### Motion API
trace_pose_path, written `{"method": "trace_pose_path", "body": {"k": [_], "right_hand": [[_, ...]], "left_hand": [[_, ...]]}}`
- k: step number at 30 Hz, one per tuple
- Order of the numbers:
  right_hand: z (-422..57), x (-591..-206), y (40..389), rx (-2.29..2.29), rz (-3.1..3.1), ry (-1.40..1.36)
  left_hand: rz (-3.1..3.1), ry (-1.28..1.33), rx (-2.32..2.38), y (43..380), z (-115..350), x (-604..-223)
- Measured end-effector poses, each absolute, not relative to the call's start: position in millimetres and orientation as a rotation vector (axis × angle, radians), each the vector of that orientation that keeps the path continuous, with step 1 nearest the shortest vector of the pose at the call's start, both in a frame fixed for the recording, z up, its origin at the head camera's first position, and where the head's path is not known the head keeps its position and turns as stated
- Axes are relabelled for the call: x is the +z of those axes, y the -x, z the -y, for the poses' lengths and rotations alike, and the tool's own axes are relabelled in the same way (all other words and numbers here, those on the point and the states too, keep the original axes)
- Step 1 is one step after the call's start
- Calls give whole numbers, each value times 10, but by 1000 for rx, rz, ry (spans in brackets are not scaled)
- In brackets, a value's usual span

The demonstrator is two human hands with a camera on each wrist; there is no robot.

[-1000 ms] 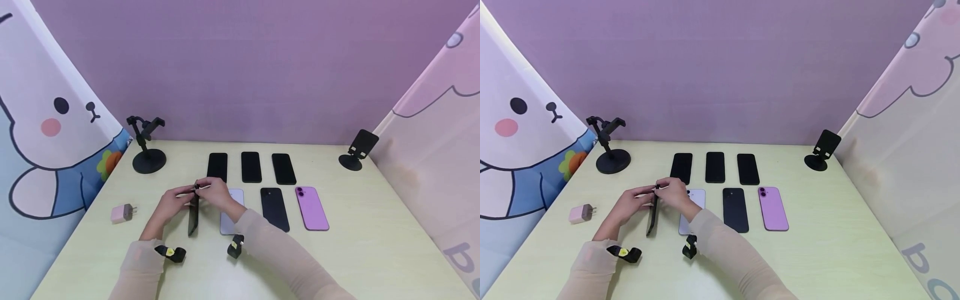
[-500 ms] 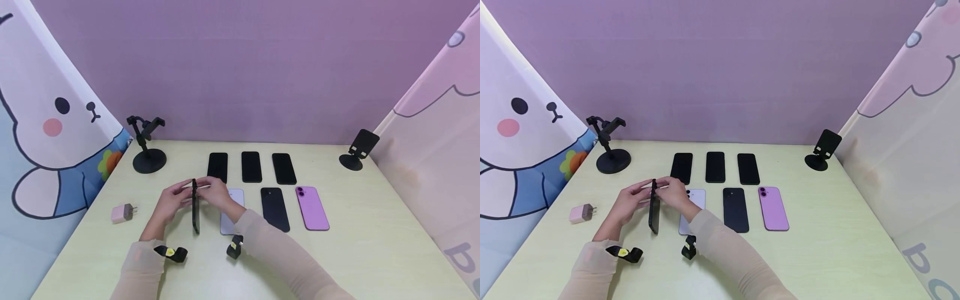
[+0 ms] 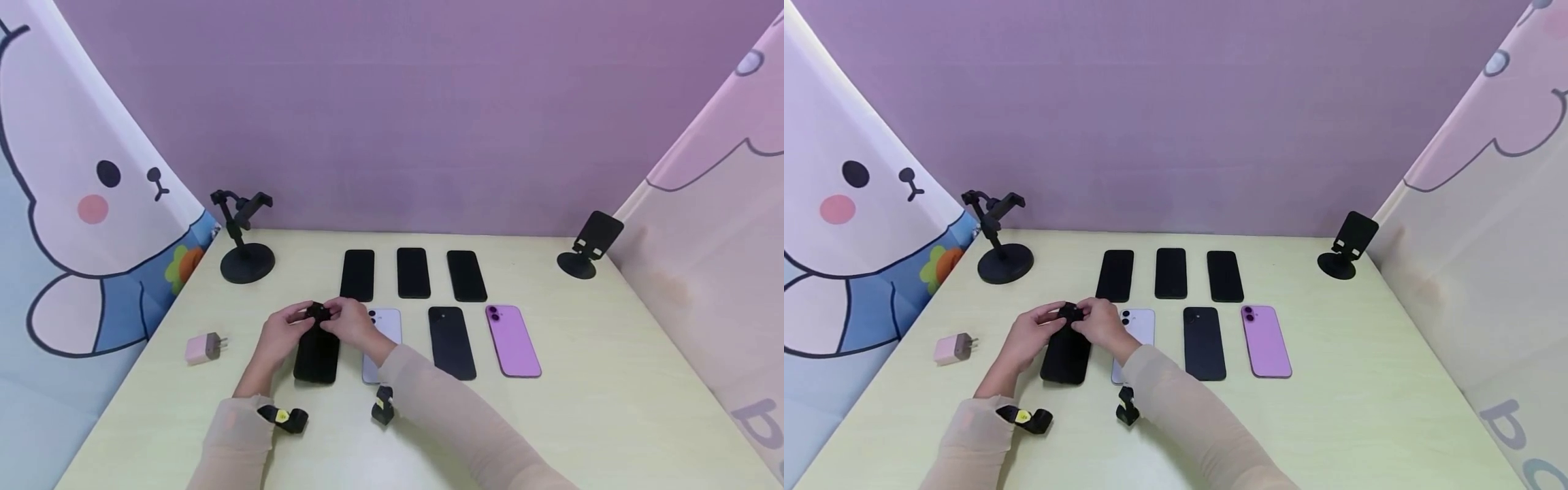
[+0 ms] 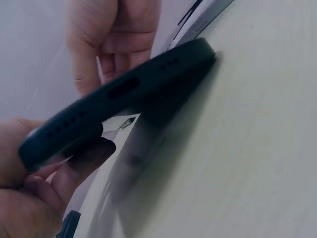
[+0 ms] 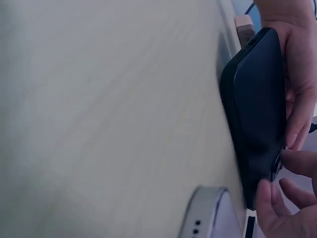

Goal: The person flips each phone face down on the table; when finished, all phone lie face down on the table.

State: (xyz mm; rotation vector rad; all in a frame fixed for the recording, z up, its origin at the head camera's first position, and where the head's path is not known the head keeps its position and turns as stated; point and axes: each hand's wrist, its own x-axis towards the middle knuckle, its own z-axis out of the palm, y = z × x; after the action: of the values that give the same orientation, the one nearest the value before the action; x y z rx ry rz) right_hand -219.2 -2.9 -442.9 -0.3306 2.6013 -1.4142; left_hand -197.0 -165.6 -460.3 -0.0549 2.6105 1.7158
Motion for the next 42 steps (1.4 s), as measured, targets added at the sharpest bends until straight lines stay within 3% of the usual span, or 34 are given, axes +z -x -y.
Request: {"method": "trace_pose_path", "body": {"k": [15,28,34,42], "right_hand": [[18,-4392,2240,-1082,-2760,229],[-47,-4363,2296,-873,-2763,345],[-301,-4259,2582,-931,-2746,315],[-542,-4354,2846,-960,-2825,183]], "left_hand": [[-2834,21,1333,2050,1700,-4541],[-2883,27,1046,2090,1610,-4381],[-2883,-168,1051,2393,1499,-4285],[-2756,-244,1254,2823,1273,-4553]]}}
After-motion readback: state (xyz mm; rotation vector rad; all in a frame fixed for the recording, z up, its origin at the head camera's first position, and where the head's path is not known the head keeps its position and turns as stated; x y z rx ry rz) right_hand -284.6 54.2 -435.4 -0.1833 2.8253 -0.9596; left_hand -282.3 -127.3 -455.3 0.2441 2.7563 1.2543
